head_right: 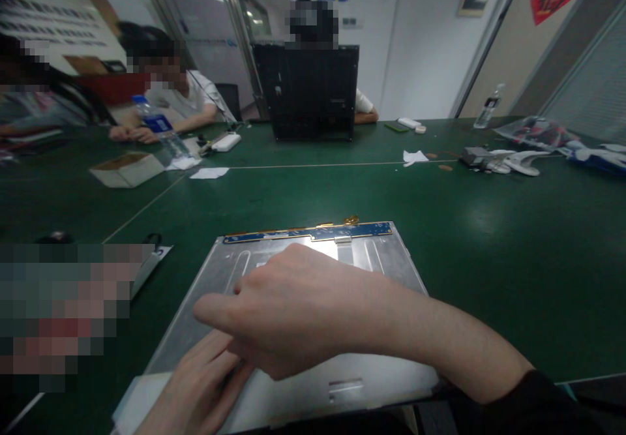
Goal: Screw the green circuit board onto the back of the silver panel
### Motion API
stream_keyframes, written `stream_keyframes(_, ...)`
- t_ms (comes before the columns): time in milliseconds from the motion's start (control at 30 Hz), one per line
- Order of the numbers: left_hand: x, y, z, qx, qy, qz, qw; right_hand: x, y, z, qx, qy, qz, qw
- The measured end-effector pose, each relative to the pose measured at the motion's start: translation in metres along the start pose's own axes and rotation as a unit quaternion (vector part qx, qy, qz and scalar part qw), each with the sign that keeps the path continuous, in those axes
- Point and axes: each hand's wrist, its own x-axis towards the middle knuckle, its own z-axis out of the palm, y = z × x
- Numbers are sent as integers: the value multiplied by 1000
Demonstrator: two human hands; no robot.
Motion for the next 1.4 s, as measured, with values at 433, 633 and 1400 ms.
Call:
stream_keyframes(433, 3, 2, -2, -8, 6, 0, 1000, -2, 0, -5, 47, -13, -26, 998)
stream_keyframes(633, -1, 0, 1, -1, 0, -1, 1000, 0, -1, -1, 6, -2, -7, 1000)
stream_keyframes(1400, -4, -1, 1, -9, 1, -3, 1000, 0, -1, 0, 3, -3, 10, 1000)
